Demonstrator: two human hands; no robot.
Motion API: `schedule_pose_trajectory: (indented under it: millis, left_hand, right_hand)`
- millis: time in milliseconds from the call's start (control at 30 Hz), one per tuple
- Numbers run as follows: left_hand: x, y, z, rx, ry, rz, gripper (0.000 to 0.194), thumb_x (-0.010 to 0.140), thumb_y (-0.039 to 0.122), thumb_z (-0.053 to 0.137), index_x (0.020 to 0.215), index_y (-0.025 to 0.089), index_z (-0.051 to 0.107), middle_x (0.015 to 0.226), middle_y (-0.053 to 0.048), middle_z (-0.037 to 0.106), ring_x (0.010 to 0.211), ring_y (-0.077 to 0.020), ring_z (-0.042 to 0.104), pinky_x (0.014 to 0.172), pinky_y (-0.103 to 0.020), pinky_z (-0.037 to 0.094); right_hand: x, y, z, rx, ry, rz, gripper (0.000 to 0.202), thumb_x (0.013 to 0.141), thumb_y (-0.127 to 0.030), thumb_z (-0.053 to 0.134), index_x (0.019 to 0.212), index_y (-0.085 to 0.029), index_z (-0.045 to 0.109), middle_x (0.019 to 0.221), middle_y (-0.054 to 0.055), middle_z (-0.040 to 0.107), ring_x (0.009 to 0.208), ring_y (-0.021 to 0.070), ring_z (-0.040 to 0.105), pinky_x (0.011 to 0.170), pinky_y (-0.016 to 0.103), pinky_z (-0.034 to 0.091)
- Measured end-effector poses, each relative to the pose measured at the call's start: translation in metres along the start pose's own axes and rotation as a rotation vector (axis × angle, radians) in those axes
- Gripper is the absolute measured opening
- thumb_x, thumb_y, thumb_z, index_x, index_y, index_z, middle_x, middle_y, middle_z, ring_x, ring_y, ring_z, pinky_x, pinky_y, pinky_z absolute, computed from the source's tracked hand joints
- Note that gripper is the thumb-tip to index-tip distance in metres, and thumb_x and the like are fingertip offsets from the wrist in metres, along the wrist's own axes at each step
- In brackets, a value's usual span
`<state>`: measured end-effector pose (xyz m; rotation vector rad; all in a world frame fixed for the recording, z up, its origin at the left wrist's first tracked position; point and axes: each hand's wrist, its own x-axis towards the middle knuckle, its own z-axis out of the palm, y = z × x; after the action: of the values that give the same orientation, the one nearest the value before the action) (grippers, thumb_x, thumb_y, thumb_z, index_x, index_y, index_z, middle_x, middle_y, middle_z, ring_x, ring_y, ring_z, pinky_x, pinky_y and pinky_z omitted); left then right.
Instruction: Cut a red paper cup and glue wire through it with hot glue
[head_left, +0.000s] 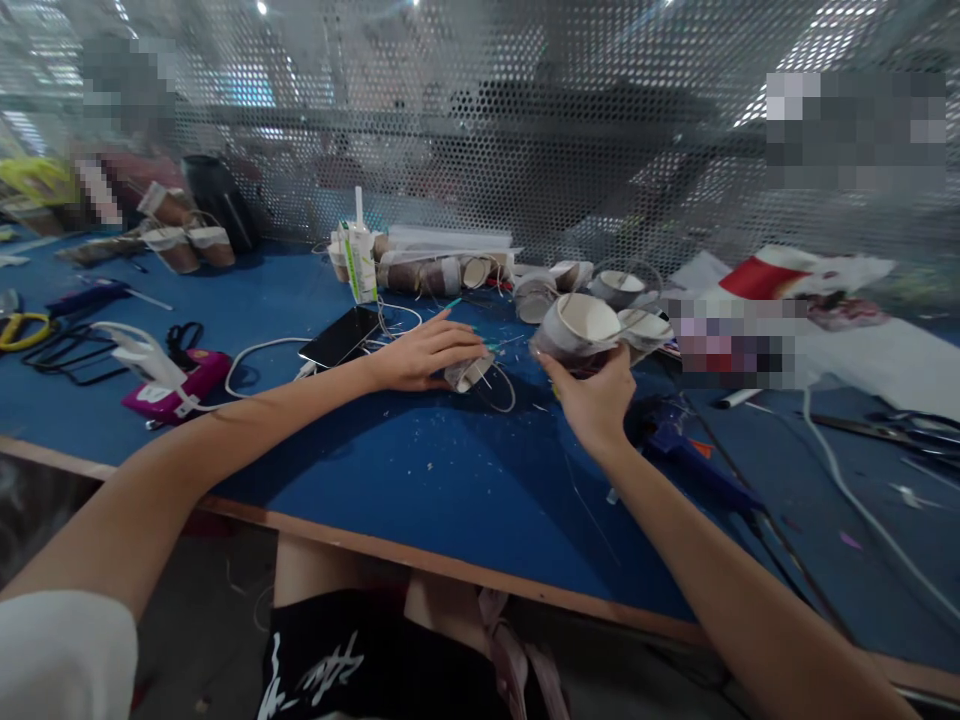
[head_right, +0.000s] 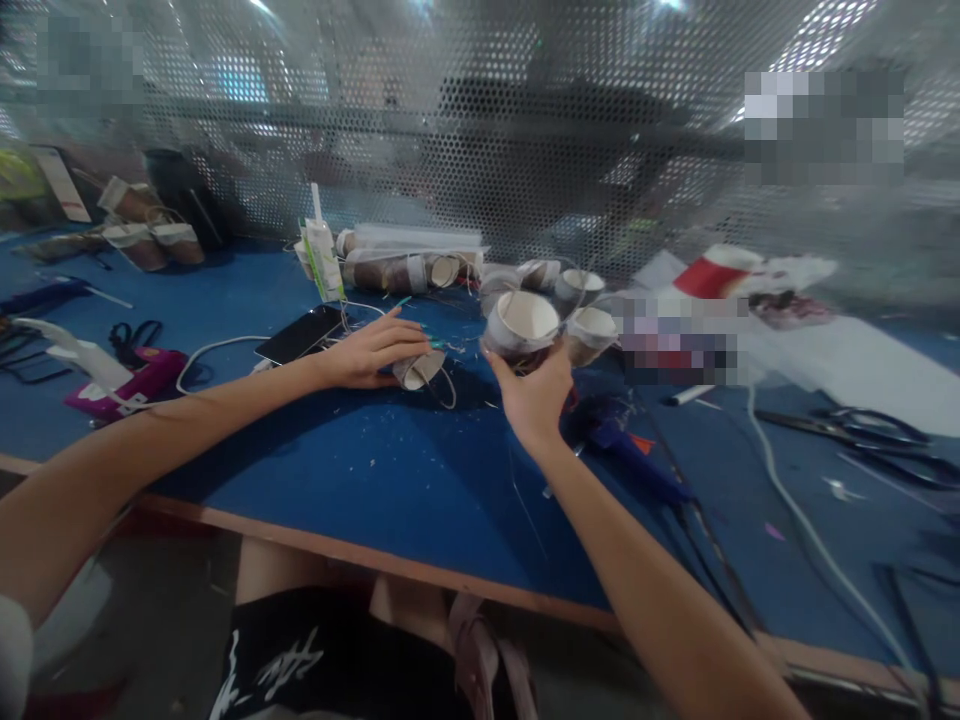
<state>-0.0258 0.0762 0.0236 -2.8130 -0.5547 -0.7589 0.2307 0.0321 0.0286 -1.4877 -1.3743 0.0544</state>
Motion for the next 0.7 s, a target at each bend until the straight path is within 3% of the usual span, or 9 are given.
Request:
schedule_pose_trajectory:
  millis: [133, 233, 367, 433, 500, 600, 700]
  left_hand:
    - [0.021, -0.004, -0.008, 0.085, -0.231, -0.192, 0.069, 0.082, 0.029, 0.06, 0.141, 0.01, 0.032, 0.137, -0.019, 0.048, 0.126, -0.0289, 0.047, 0.11, -0.045, 0.035]
    - [0.042, -0.015, -0.007, 0.124, -0.357, -0.329, 0.072, 0.078, 0.024, 0.059, 0.143, 0.01, 0.031, 0.139, -0.018, 0.047, 0.126, -0.0288, 0.047, 0.108, -0.04, 0.036]
    - [0.068, -0.035, -0.002, 0.158, -0.379, -0.483, 0.076, 0.075, 0.026, 0.064, 0.142, 0.01, 0.032, 0.144, -0.018, 0.043, 0.134, -0.0319, 0.038, 0.11, -0.043, 0.033]
    - [0.079, -0.048, -0.005, 0.121, -0.382, -0.556, 0.064, 0.077, 0.033, 0.065, 0.134, 0.011, 0.045, 0.138, -0.015, 0.051, 0.127, -0.0282, 0.047, 0.107, -0.036, 0.037]
    - [0.087, -0.063, -0.011, 0.147, -0.306, -0.645, 0.042, 0.087, 0.034, 0.051, 0.125, 0.015, 0.054, 0.131, -0.012, 0.057, 0.122, -0.0246, 0.052, 0.105, -0.034, 0.039]
    - [0.094, -0.084, -0.018, 0.223, -0.22, -0.802, 0.043, 0.088, 0.027, 0.048, 0.126, 0.009, 0.05, 0.135, -0.019, 0.051, 0.127, -0.0316, 0.046, 0.103, -0.043, 0.04]
    - [0.095, -0.097, -0.016, 0.241, -0.214, -0.905, 0.04, 0.091, 0.033, 0.043, 0.122, 0.009, 0.054, 0.125, -0.019, 0.058, 0.122, -0.0309, 0.051, 0.098, -0.044, 0.044]
  right_hand:
    - [0.006, 0.004, -0.003, -0.06, 0.078, 0.04, 0.062, 0.058, -0.053, 0.076, 0.102, -0.016, 0.052, 0.107, 0.02, 0.062, 0.106, 0.0366, 0.057, 0.096, 0.054, 0.039]
    - [0.008, 0.01, -0.002, -0.049, 0.097, 0.031, 0.064, 0.058, -0.053, 0.076, 0.105, -0.016, 0.051, 0.109, 0.019, 0.061, 0.109, 0.0368, 0.055, 0.096, 0.054, 0.039]
    - [0.01, 0.016, 0.0, -0.044, 0.114, 0.004, 0.067, 0.058, -0.056, 0.075, 0.107, -0.016, 0.051, 0.109, 0.019, 0.061, 0.108, 0.0372, 0.055, 0.092, 0.054, 0.041]
    - [0.01, 0.017, 0.0, -0.044, 0.118, 0.011, 0.068, 0.057, -0.057, 0.075, 0.106, -0.017, 0.051, 0.107, 0.017, 0.061, 0.107, 0.037, 0.056, 0.091, 0.054, 0.042]
    - [0.01, 0.017, 0.0, -0.039, 0.114, 0.034, 0.067, 0.057, -0.057, 0.075, 0.104, -0.017, 0.051, 0.105, 0.017, 0.061, 0.104, 0.0363, 0.057, 0.091, 0.054, 0.042]
    - [0.01, 0.016, -0.001, -0.035, 0.104, 0.045, 0.066, 0.058, -0.055, 0.075, 0.104, -0.016, 0.051, 0.106, 0.017, 0.061, 0.104, 0.0361, 0.058, 0.092, 0.053, 0.042]
    - [0.01, 0.015, -0.003, -0.027, 0.114, 0.008, 0.066, 0.061, -0.054, 0.074, 0.11, -0.016, 0.05, 0.11, 0.018, 0.06, 0.11, 0.0369, 0.055, 0.093, 0.053, 0.041]
